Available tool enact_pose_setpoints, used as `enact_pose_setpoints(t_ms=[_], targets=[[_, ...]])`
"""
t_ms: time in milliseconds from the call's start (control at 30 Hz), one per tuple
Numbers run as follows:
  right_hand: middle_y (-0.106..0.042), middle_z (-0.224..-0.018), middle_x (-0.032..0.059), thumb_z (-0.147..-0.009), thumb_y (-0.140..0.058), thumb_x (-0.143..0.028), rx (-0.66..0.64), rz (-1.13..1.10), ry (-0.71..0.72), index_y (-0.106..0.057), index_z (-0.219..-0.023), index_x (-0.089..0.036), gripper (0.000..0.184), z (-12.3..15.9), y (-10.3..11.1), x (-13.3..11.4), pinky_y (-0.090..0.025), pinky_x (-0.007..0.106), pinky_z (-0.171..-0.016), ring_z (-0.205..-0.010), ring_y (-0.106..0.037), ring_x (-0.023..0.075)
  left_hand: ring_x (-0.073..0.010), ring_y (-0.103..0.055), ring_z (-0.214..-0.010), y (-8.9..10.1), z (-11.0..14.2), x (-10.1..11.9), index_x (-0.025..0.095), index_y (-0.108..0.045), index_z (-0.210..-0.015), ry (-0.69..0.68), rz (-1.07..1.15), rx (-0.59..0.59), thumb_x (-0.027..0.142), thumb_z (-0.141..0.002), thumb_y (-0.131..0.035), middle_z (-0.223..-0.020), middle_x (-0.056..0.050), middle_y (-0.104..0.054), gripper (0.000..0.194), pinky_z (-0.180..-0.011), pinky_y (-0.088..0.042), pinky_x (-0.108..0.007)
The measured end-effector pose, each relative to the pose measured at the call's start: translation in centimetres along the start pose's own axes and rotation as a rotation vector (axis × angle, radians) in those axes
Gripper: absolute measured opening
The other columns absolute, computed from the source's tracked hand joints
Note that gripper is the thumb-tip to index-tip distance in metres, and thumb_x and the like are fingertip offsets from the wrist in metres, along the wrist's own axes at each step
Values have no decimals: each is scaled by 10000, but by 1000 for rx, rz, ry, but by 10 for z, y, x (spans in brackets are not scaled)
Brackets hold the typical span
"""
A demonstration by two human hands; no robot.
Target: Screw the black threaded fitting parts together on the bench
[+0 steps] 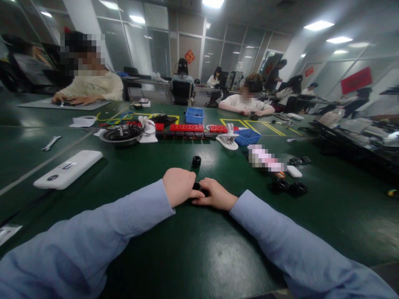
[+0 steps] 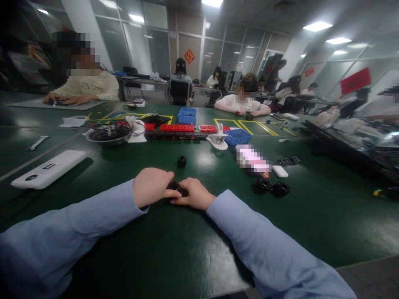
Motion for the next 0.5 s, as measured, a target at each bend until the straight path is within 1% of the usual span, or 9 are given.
enact_pose_setpoints(t_ms=[333,500], targets=[[-542,-669,-13,-735,-724,-382,2,2,16,-539,-660,-155,302,0,2,-4,-339,245,-637,-661,-491,136,-304,-658,-798,0,-2,3,105,-662,-857,42,31,29,663,-843,-399,-819,-152,-677,617,-596,-449,-326],[-546,-669,-15,-732,-725,-384,4,18,21,-546,-667,-155,297,0,0,-3,-330,244,-630,-653,-481,132,-292,-656,-765,-1,-4,2,112,-659,-823,9,21,68,686,-823,-396,-788,-134,-674,631,-567,-431,-317]])
Point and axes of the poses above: each hand's wrist, its own z-axis away from the middle knuckle, its own y-axis out of the back of the hand, x = y × z, the point moved 7 cm from there along -z, towards the middle knuckle
